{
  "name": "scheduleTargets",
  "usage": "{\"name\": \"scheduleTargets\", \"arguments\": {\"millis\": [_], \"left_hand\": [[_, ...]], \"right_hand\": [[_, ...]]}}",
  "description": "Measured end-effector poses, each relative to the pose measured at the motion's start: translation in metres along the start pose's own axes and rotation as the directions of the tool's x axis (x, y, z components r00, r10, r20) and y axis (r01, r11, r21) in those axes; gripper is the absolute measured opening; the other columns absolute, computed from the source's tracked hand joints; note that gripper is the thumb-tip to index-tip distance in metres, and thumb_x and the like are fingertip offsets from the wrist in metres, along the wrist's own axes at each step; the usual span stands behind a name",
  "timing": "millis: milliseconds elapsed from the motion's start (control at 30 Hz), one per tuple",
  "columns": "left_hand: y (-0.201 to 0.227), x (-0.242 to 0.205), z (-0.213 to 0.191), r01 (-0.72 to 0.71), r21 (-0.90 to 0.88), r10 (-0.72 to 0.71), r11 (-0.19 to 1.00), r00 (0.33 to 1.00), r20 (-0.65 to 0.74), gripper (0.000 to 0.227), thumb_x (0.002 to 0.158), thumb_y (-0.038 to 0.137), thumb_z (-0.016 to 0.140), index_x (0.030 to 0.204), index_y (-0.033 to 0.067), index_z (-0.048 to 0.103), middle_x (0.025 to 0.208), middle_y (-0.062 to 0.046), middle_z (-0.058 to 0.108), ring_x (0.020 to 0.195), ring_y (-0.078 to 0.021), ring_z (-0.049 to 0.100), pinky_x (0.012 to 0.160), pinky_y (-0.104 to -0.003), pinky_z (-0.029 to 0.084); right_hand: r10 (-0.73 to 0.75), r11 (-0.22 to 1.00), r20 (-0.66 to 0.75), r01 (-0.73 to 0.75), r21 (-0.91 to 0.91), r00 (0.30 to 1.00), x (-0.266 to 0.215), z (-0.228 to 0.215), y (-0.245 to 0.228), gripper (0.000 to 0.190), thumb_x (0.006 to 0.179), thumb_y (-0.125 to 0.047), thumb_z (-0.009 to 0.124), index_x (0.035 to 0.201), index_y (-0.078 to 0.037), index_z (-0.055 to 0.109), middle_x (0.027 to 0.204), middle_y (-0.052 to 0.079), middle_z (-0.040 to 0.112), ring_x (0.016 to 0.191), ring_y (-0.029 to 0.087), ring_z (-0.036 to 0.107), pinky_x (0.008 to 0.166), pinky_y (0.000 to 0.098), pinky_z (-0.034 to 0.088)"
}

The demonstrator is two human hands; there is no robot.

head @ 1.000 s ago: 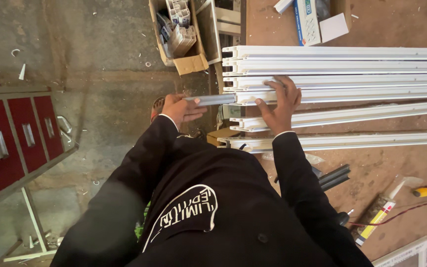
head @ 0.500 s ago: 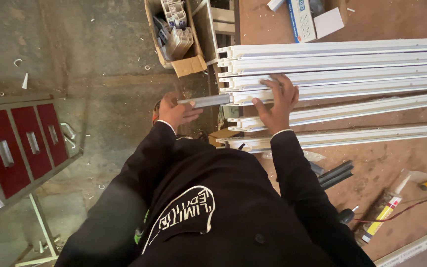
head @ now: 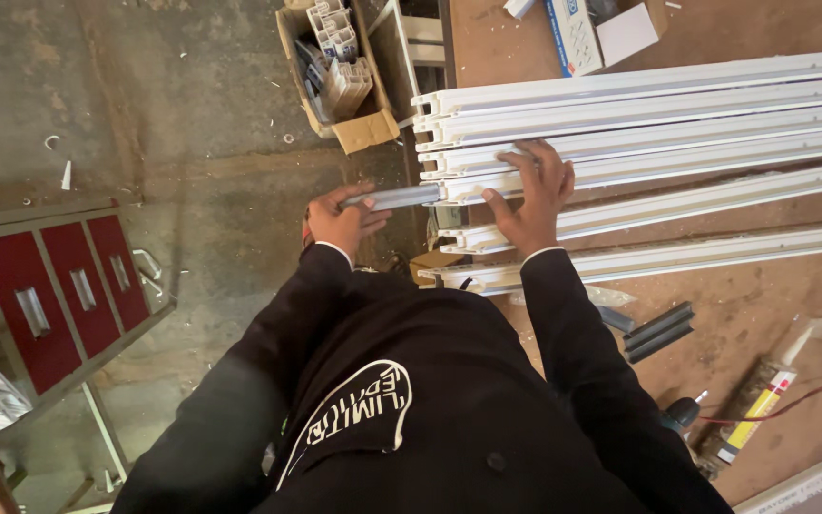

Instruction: The person inserts short metal reinforcement pieces into the ends of long white window frame profiles. They handle the profiles and metal pieces by hand, aligning and pushing the metal into the profile channels. The person occasionally picks up and sets down the profiles and metal pieces on the workbench.

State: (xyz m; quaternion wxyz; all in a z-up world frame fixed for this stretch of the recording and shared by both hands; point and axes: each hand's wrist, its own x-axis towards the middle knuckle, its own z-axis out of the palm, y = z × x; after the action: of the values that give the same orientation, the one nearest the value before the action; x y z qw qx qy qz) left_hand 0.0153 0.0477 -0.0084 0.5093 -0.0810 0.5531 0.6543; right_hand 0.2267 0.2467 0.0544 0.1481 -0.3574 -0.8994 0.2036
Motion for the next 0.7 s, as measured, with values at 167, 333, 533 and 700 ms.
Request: {"name": "scheduleTargets", "arguments": {"millis": [167,333,533,700], "left_hand": [[-0.008,-0.003,0.01,-0.061,0.043,0.061,0.997,0.998,-0.002,0.03,0.093,-0.005,0.06,0.122,-0.0077,0.066,0.114,-0.026,0.072,0.091,-0.0352,0.078,0.079,-0.041,0.067],[-0.022,0.003,0.028,-0.148,0.175,0.152,0.973,0.988,-0.007,0.032,0.09,0.003,0.066,0.121,-0.0028,0.069,0.115,-0.025,0.071,0.092,-0.0359,0.078,0.079,-0.041,0.066],[-0.04,0.015,0.05,-0.179,0.803,0.312,0.568,0.95,-0.01,0.06,0.094,0.039,0.067,0.141,0.0032,0.056,0.134,-0.029,0.063,0.124,-0.0429,0.062,0.107,-0.044,0.047],[-0.031,0.016,0.053,-0.049,0.612,0.005,0.789,0.997,0.074,0.106,0.093,0.043,0.071,0.159,-0.0017,0.003,0.162,-0.035,0.003,0.153,-0.0424,0.009,0.123,-0.042,0.018]], "right_hand": [[-0.005,1.0,-0.005,0.005,-0.003,1.0,-0.002,0.001,0.0,0.044,0.091,-0.045,0.077,0.127,-0.021,0.066,0.145,0.004,0.049,0.151,0.028,0.035,0.124,0.0626,0.004],[-0.001,1.0,0.011,0.001,-0.005,1.0,0.0,0.004,0.005,0.044,0.092,-0.049,0.076,0.123,-0.021,0.064,0.143,0.005,0.049,0.15,0.029,0.034,0.122,0.0643,0.002],[0.02,0.999,0.016,-0.021,0.027,1.0,0.002,0.006,0.008,0.044,0.089,-0.049,0.077,0.12,-0.02,0.064,0.141,0.005,0.05,0.149,0.029,0.035,0.121,0.0643,0.001],[0.004,1.0,0.001,-0.004,0.021,1.0,-0.001,0.006,0.007,0.045,0.087,-0.041,0.081,0.124,-0.02,0.064,0.143,0.005,0.05,0.15,0.029,0.035,0.123,0.062,0.002]]}}
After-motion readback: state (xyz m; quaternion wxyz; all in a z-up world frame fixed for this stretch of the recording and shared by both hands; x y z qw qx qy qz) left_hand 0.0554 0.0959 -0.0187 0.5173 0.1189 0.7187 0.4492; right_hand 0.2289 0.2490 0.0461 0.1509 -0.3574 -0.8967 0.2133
